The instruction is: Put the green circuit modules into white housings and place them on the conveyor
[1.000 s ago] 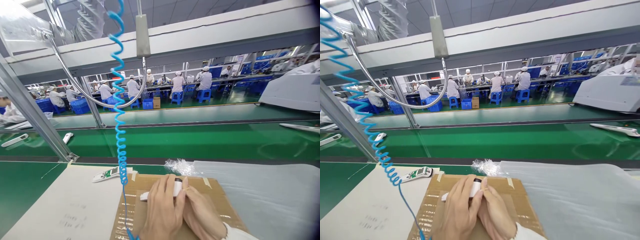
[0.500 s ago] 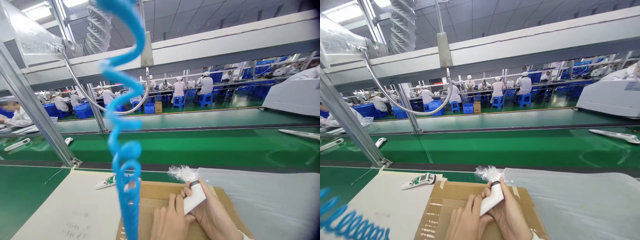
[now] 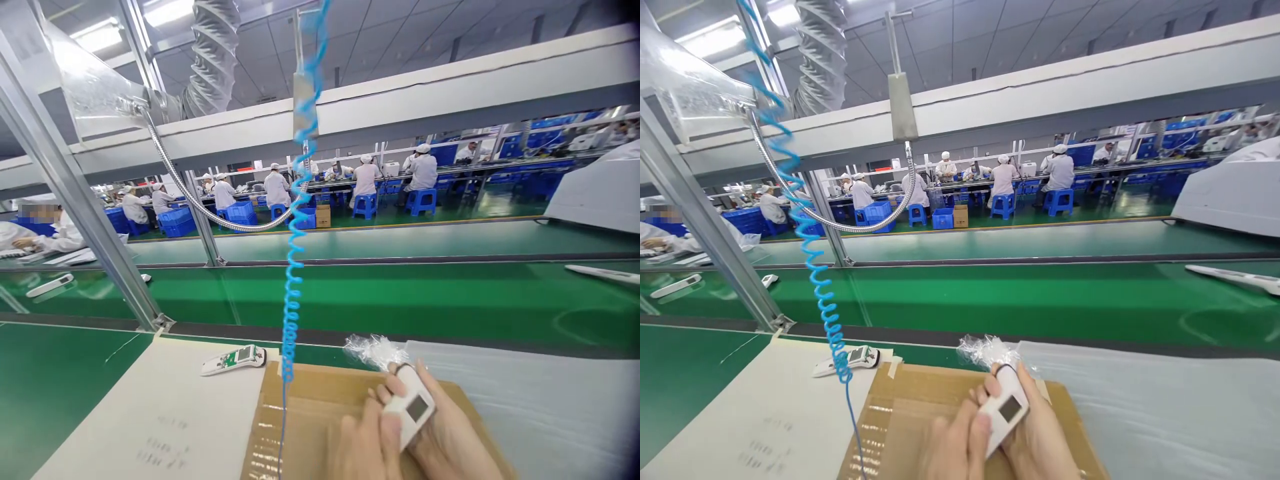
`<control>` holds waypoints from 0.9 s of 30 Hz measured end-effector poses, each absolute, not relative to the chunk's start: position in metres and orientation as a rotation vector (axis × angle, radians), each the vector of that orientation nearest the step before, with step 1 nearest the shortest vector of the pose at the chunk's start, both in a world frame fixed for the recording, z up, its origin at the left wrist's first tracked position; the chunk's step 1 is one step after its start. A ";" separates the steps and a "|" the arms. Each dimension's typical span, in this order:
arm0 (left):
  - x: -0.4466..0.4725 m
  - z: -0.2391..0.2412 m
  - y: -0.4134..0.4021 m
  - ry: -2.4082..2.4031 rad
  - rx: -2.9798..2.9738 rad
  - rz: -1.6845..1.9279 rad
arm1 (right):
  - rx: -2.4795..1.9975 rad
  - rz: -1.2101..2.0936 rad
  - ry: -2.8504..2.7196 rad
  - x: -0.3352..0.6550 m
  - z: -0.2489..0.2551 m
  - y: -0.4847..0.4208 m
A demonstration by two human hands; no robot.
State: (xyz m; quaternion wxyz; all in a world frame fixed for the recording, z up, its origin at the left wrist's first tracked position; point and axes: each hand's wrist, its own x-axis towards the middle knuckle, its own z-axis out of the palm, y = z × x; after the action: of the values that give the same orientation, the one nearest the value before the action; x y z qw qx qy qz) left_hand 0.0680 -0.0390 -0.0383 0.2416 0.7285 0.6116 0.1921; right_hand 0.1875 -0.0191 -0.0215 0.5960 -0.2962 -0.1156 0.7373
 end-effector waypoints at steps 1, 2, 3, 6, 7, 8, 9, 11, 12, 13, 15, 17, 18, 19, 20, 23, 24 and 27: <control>0.061 -0.034 -0.037 1.636 1.896 0.596 | -0.713 1.744 -0.302 0.186 -0.019 -0.020; 0.054 -0.030 -0.035 1.584 1.810 0.646 | -0.733 1.768 -0.329 0.184 -0.017 -0.021; 0.048 -0.026 -0.034 1.525 1.748 0.673 | -0.741 1.781 -0.340 0.182 -0.015 -0.021; 0.041 -0.020 -0.031 1.414 1.708 0.684 | -0.730 1.771 -0.318 0.180 -0.012 -0.022; 0.042 -0.018 -0.031 1.401 1.716 0.704 | -0.726 1.767 -0.315 0.179 -0.012 -0.022; 0.042 -0.017 -0.031 1.381 1.713 0.738 | -0.725 1.764 -0.321 0.179 -0.012 -0.023; 0.043 -0.016 -0.032 1.342 1.682 0.768 | -0.726 1.762 -0.333 0.179 -0.012 -0.023; 0.044 -0.013 -0.032 1.212 1.494 0.771 | -0.735 1.744 -0.372 0.179 -0.011 -0.026; 0.043 -0.012 -0.032 1.143 1.355 0.737 | -0.738 1.730 -0.402 0.179 -0.011 -0.028; 0.042 -0.010 -0.031 1.077 1.217 0.684 | -0.740 1.713 -0.438 0.179 -0.012 -0.029; 0.039 -0.009 -0.029 0.980 1.025 0.599 | -0.755 1.681 -0.517 0.178 -0.013 -0.031; 0.040 -0.013 -0.026 0.924 1.009 0.608 | -0.809 1.643 -0.574 0.178 -0.016 -0.031; 0.041 -0.015 -0.025 0.922 1.040 0.642 | -0.850 1.618 -0.593 0.178 -0.018 -0.031; 0.043 -0.018 -0.024 0.944 1.070 0.694 | -0.893 1.584 -0.607 0.178 -0.020 -0.030; 0.045 -0.021 -0.023 0.979 1.080 0.746 | -0.926 1.546 -0.620 0.177 -0.021 -0.029; 0.048 -0.023 -0.024 1.003 0.913 0.785 | -0.964 1.450 -0.683 0.175 -0.023 -0.026; 0.048 -0.021 -0.025 0.958 0.831 0.762 | -0.972 1.421 -0.712 0.174 -0.023 -0.026; 0.043 -0.013 -0.027 0.782 0.671 0.675 | -1.038 1.298 -0.803 0.175 -0.022 -0.026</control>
State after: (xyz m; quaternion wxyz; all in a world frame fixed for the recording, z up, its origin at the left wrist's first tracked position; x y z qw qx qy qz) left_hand 0.0428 -0.0272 -0.0126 0.8163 0.3145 0.3669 0.3165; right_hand 0.1748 -0.0261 -0.0218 0.6035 -0.4483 -0.3469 0.5608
